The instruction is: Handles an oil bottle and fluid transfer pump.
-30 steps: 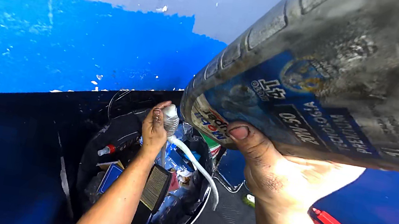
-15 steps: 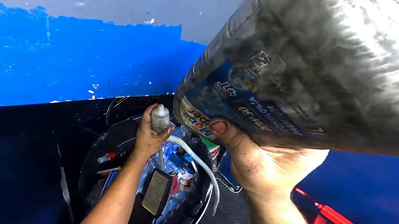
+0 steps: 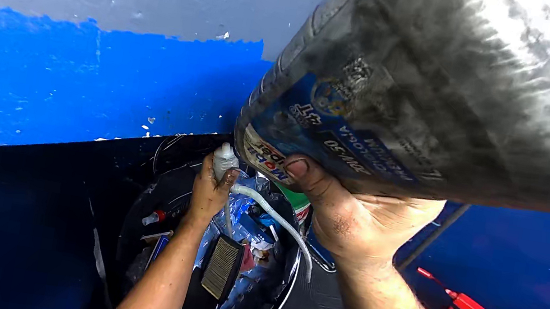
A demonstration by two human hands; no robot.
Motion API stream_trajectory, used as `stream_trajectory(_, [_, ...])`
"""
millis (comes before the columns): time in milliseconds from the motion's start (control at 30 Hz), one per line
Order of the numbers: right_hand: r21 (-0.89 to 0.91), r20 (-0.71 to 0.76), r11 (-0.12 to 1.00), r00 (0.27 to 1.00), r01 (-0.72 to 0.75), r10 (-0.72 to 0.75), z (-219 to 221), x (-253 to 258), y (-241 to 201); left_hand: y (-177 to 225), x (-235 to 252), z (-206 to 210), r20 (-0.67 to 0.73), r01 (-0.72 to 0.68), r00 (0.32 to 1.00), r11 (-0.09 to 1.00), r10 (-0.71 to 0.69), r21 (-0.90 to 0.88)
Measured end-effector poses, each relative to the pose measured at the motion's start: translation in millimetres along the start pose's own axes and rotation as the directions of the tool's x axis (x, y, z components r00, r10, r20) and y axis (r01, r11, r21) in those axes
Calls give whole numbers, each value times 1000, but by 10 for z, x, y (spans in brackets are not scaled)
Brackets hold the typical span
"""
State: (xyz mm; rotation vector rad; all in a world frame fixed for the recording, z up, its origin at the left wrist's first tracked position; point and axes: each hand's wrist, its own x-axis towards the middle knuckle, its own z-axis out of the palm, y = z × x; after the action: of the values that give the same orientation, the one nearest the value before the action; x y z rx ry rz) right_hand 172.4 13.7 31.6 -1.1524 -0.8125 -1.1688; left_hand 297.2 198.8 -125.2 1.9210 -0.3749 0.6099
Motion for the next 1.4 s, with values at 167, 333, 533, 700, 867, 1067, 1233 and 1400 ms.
stream_trajectory(167, [-51, 11, 999, 1000, 17, -16, 9, -10, -18, 27, 54, -54, 44, -116, 991, 970, 128, -214])
stream_trajectory(333, [-148, 53, 988, 998, 34, -26, -31, -69, -151, 178, 9, -201, 191, -46, 974, 934, 121, -355])
stream_trajectory(533, [-78, 3, 997, 1000, -9, 10, -155, -19, -182, 404, 8, -406, 365, 20, 927, 963, 82, -268])
stream_trajectory(700, [-30, -42, 991, 990, -132, 131, -255, -99, -109, 516, 28, -681, 417, 45, 907, 970, 61, -239])
stream_trajectory(867, [118, -164, 980, 970, -161, 180, -221, -199, 44, 464, -9, -730, 388, 17, 920, 985, 53, -175])
stream_trajectory(1067, [3, -173, 979, 964, -203, 200, -273, -257, 102, 391, -49, -654, 295, -26, 955, 998, 41, -57])
stream_trajectory(1233, [18, -192, 973, 954, -230, 229, -278, -322, 164, 377, -22, -704, 296, -12, 955, 999, 25, -45])
stream_trajectory(1400, [29, -185, 971, 954, -236, 238, -319, -338, 203, 233, -75, -630, 237, 33, 971, 999, -22, -42])
